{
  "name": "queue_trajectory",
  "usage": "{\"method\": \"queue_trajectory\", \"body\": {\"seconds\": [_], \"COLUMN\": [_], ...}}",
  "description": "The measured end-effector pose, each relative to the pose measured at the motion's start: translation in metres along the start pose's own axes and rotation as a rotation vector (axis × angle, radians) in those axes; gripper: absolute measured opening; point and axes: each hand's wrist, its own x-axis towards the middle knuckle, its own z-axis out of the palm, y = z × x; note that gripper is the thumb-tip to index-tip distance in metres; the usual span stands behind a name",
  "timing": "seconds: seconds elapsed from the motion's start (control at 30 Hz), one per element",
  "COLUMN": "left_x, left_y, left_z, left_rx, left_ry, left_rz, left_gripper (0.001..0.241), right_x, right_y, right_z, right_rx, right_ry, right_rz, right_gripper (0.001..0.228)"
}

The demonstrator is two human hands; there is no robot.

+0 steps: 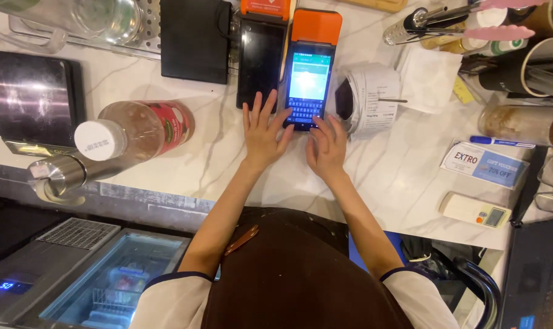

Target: The recorder washes a pitcher or kettle in a sink and processes a payment at a POS terminal.

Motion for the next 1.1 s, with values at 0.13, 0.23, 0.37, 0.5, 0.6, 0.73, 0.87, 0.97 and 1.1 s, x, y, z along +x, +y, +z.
{"method": "queue_trajectory", "body": {"seconds": [0.13, 0.23, 0.37, 0.5, 0.6, 0.73, 0.87, 0.97, 1.1], "left_x": [-0.001, -0.004, -0.008, -0.006, -0.005, -0.007, -0.006, -0.005, -0.007], "left_y": [0.0, -0.002, -0.005, -0.002, -0.002, -0.005, -0.005, -0.004, -0.005], "left_z": [0.001, 0.002, 0.005, 0.005, 0.006, 0.006, 0.004, 0.005, 0.004], "left_rx": [0.028, 0.023, 0.015, 0.021, 0.058, 0.03, 0.008, 0.029, 0.028], "left_ry": [-0.023, -0.036, -0.069, -0.116, -0.161, -0.122, -0.079, -0.082, -0.059], "left_rz": [-0.005, 0.007, 0.058, 0.061, 0.09, 0.083, 0.028, 0.013, 0.036], "left_gripper": [0.034, 0.035, 0.039, 0.039, 0.04, 0.044, 0.048, 0.044, 0.044], "right_x": [0.007, 0.017, 0.029, 0.028, 0.017, 0.014, 0.01, 0.005, 0.002], "right_y": [-0.004, -0.005, -0.006, -0.004, 0.001, 0.003, 0.005, 0.008, 0.01], "right_z": [-0.002, 0.0, 0.002, 0.002, 0.004, 0.004, 0.004, 0.005, 0.007], "right_rx": [0.009, 0.026, 0.04, 0.037, 0.055, 0.041, 0.052, 0.069, 0.091], "right_ry": [-0.01, -0.044, -0.095, -0.116, -0.031, -0.029, -0.002, 0.031, 0.057], "right_rz": [-0.018, -0.014, -0.03, -0.022, -0.057, -0.038, -0.044, -0.057, -0.038], "right_gripper": [0.033, 0.034, 0.034, 0.034, 0.031, 0.031, 0.03, 0.031, 0.03]}}
